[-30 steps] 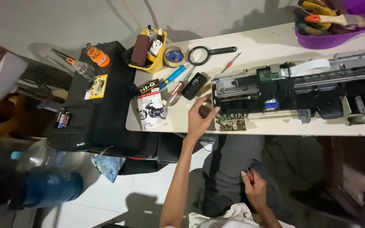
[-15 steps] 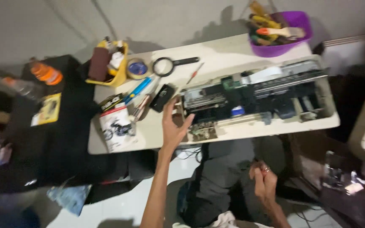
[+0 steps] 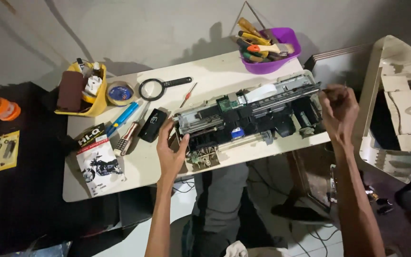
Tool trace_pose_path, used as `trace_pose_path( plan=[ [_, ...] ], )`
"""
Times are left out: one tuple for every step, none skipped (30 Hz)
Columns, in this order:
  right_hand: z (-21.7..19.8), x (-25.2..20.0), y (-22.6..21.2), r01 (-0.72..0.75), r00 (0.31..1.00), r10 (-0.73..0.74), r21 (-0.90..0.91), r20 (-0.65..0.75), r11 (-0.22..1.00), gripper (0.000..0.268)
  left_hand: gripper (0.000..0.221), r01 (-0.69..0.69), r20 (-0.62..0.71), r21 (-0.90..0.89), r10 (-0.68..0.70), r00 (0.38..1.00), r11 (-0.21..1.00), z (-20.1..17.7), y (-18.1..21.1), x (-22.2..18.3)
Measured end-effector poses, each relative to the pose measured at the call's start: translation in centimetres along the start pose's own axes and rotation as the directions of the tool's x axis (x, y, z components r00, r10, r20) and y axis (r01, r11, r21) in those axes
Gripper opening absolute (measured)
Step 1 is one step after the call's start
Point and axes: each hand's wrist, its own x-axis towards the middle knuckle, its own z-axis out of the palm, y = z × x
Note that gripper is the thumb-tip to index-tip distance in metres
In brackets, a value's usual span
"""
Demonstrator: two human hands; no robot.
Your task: Reassembling the internal frame and outer casing of a printer on a repair bench.
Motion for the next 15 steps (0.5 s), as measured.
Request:
trace_pose_path(
  plan=[
    [0.4,0.3,-0.3,0.029,0.998,-0.033,0.097,0.044,0.995,0.016,0.054,-0.019,-0.029,-0.006,0.019,0.999,1.0,0.0,0.0,0.0],
    [0.6,0.5,1.5,0.027,0.998,-0.032,0.1,0.05,0.995,0.016,0.054,-0.015,-0.032,-0.001,0.015,0.999,1.0,0.3,-0.5,-0.1],
    [0.8,0.6,3.3,0.058,0.997,-0.067,0.182,0.041,0.982,0.011,0.053,-0.062,-0.05,0.002,0.062,0.997,0.998,0.4,-1.0,-0.2],
    [1.3,1.1,5.0,0.094,0.994,-0.107,0.27,0.032,0.958,0.01,0.052,-0.112,-0.077,0.013,0.112,0.991,0.994,0.4,-1.5,-0.1],
    [1.1,1.2,6.1,0.096,0.993,-0.112,0.281,0.041,0.955,0.01,0.052,-0.109,-0.088,0.023,0.111,0.99,0.994,0.6,-1.6,0.1],
    [1.2,1.2,7.2,0.05,0.998,-0.057,0.237,0.024,0.97,0.008,0.051,-0.112,-0.087,0.022,0.114,0.99,0.993,0.6,-1.8,0.0],
    [1.4,1.2,8.3,0.002,1.0,-0.003,0.191,0.005,0.982,0.014,0.05,-0.115,-0.086,0.022,0.116,0.99,0.993,0.6,-2.1,0.0],
    [1.2,1.0,8.5,0.001,1.0,-0.006,0.203,0.021,0.979,0.014,0.05,-0.106,-0.099,0.035,0.109,0.989,0.994,0.5,-2.2,0.0],
    [1.1,0.9,8.8,0.038,0.999,-0.041,0.151,0.014,0.988,0.014,0.048,-0.124,-0.104,0.011,0.125,0.987,0.992,0.5,-2.3,0.0],
    [0.9,0.9,9.3,0.072,0.997,-0.073,0.099,0.006,0.992,0.015,0.047,-0.143,-0.105,-0.012,0.141,0.984,0.99,0.5,-2.4,0.2],
    [0.8,0.8,10.3,0.07,0.997,-0.073,0.111,0.018,0.991,0.015,0.047,-0.136,-0.113,0.001,0.135,0.984,0.991,0.5,-2.4,0.0],
    [0.7,0.9,11.2,0.099,0.995,-0.099,0.045,0.007,0.994,0.013,0.048,-0.122,-0.1,0.005,0.122,0.987,0.992,0.5,-2.4,0.1],
    [0.7,0.9,12.1,0.127,0.992,-0.127,-0.021,-0.002,0.992,0.011,0.05,-0.109,-0.086,0.009,0.109,0.99,0.994,0.5,-2.5,0.1],
    [0.8,0.6,12.0,0.129,0.992,-0.129,-0.01,0.009,0.992,0.011,0.05,-0.103,-0.096,0.019,0.105,0.99,0.994,0.5,-2.4,0.1],
    [0.9,0.4,11.9,0.09,0.996,-0.09,0.031,-0.001,0.995,0.013,0.049,-0.093,-0.093,0.009,0.093,0.991,0.996,0.5,-2.3,0.1]
  ],
)
